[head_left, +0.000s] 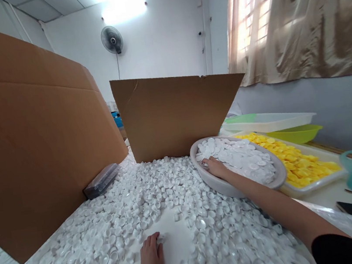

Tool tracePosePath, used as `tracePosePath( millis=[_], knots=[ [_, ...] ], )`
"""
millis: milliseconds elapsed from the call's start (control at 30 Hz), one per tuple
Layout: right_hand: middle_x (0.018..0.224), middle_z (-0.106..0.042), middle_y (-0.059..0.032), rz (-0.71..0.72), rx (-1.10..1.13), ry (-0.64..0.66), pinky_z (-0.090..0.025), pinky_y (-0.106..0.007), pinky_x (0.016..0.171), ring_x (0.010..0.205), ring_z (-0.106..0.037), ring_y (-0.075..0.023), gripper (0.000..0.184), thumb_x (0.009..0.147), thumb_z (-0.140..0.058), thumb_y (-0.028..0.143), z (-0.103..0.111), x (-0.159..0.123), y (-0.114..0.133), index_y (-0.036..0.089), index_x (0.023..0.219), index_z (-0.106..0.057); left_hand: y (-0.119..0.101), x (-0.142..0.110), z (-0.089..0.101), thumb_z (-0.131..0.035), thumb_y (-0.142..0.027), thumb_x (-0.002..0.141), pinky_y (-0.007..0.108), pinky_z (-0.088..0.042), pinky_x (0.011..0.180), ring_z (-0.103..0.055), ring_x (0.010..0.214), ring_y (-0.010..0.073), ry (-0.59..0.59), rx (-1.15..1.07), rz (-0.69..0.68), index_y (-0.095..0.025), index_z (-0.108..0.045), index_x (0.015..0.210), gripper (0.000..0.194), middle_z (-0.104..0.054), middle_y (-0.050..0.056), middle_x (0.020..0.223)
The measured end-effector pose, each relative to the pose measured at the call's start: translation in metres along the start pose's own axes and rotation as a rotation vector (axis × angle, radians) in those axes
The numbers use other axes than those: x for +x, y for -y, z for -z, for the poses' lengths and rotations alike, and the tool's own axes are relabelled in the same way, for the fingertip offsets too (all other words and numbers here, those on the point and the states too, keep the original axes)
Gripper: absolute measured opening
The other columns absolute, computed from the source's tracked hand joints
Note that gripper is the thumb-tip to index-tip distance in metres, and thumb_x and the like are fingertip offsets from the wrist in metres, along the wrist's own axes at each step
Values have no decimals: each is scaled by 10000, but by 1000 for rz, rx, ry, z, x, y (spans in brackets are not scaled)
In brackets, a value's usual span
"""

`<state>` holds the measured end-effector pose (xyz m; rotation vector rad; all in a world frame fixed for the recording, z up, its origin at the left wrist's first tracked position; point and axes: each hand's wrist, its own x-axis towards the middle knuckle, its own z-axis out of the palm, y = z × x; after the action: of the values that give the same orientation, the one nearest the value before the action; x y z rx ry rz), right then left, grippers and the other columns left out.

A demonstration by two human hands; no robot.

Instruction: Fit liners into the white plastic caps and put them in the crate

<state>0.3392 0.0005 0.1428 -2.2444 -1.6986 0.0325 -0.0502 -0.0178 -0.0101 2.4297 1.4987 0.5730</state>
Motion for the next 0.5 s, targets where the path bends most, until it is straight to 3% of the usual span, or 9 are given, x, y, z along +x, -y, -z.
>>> tracePosePath(
  millis=[167, 367, 500],
  knots=[
    [992, -524, -74, 95, 39, 34, -334, -266, 781, 937, -472, -207, 462, 706, -471, 241, 1, 0, 0, 243, 1167, -439, 3, 1, -3, -332, -217, 780, 292, -326, 833, -458, 949, 156, -24, -18, -22, -163, -463, 1070, 323, -510, 63, 1008],
    [1030, -552, -63, 108, 73, 10, -336, -277, 812, 973, -468, -212, 362, 696, -470, 235, 2, -3, 1, 206, 1050, -545, 5, 1, -5, -328, -226, 782, 296, -328, 842, -452, 956, 157, -7, -19, -23, -158, -456, 1078, 330, -508, 64, 1013],
    [1079, -542, -50, -14, 145, -12, -336, -280, 852, 1006, -468, -210, 403, 653, -517, 273, 3, 2, -1, 196, 1048, -550, 1, 2, -2, -323, -245, 784, 312, -322, 847, -449, 961, 171, 39, -26, -10, -154, -450, 1087, 341, -501, 74, 1024]
  ],
)
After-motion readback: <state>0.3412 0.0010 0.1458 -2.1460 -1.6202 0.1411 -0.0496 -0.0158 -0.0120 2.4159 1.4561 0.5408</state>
